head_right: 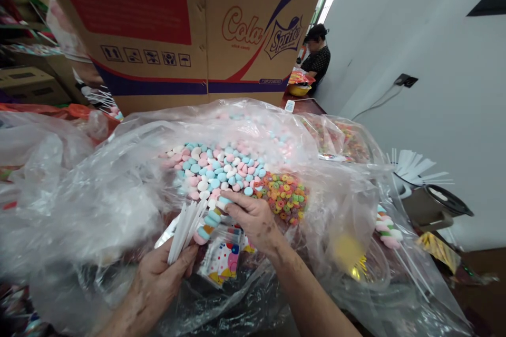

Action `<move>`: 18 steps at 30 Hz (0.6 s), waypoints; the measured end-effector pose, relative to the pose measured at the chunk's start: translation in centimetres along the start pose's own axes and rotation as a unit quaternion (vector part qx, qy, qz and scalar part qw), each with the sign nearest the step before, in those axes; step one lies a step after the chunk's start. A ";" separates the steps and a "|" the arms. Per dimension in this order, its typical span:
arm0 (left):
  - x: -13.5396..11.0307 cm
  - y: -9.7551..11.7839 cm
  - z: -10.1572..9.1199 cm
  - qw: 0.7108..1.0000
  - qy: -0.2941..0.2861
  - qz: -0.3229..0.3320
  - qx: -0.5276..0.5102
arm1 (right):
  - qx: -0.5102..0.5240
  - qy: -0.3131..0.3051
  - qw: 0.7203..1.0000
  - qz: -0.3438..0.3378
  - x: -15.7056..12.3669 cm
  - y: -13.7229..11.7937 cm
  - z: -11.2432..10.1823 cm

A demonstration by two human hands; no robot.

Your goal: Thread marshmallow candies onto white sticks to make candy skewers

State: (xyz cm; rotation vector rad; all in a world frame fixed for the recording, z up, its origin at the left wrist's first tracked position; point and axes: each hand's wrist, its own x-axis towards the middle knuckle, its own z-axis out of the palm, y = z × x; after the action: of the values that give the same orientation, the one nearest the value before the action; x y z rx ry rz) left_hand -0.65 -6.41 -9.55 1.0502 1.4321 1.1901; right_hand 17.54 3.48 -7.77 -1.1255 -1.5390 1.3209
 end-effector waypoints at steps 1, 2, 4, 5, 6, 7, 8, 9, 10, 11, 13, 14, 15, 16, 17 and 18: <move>0.0 -0.3 0.1 1.000 0.006 0.004 0.000 | -0.023 -0.006 1.000 -0.015 -0.2 0.0 0.0; -0.1 -0.5 0.1 1.000 0.009 0.006 0.004 | -0.044 -0.012 0.998 -0.036 -0.3 -0.1 0.0; -0.3 -0.7 0.2 1.000 0.010 0.009 0.017 | -0.084 -0.024 0.992 -0.092 -0.6 -0.3 0.2; -0.3 -0.8 0.2 1.000 0.011 0.007 0.024 | -0.102 -0.030 0.987 -0.120 -0.8 -0.4 0.3; -0.3 -0.8 0.2 1.000 0.012 0.004 0.027 | -0.116 -0.036 0.982 -0.144 -0.9 -0.4 0.4; -0.4 -0.8 0.2 1.000 0.014 -0.002 0.027 | -0.126 -0.039 0.978 -0.160 -1.0 -0.4 0.6; -0.3 -0.7 0.2 0.999 0.020 -0.008 0.026 | -0.131 -0.040 0.976 -0.169 -1.1 -0.3 0.8; -0.3 -0.6 0.1 0.999 0.028 -0.016 0.024 | -0.135 -0.039 0.975 -0.170 -1.2 -0.3 1.0; -0.2 -0.5 0.0 0.999 0.037 -0.022 0.023 | -0.136 -0.037 0.976 -0.163 -1.3 -0.3 1.1; -0.1 -0.4 0.0 0.998 0.043 -0.026 0.025 | -0.135 -0.035 0.979 -0.151 -1.4 -0.3 1.2; 0.0 0.1 0.0 0.998 0.052 -0.026 0.024 | -0.127 -0.027 0.985 -0.116 -1.7 -0.7 1.4; -0.1 0.4 0.1 0.998 0.059 -0.031 0.017 | -0.118 -0.024 0.987 -0.102 -2.0 -0.9 1.5; -0.2 0.8 0.3 0.997 0.063 -0.045 0.007 | -0.108 -0.021 0.990 -0.090 -2.2 -1.2 1.6; -0.3 1.2 0.6 0.996 0.062 -0.064 -0.005 | -0.094 -0.016 0.992 -0.082 -2.5 -1.5 1.7; -0.5 1.6 1.0 0.994 0.060 -0.089 -0.017 | -0.075 -0.010 0.994 -0.075 -2.7 -1.7 1.8; -0.7 2.0 1.3 0.992 0.045 -0.113 -0.026 | -0.048 -0.003 0.997 -0.064 -2.8 -1.8 2.0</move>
State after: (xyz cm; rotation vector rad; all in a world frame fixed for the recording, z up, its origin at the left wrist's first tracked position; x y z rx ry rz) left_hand 0.85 -6.56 -7.52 0.7843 1.5369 1.1148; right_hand 16.25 0.12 -6.29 -1.0630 -1.6667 1.1756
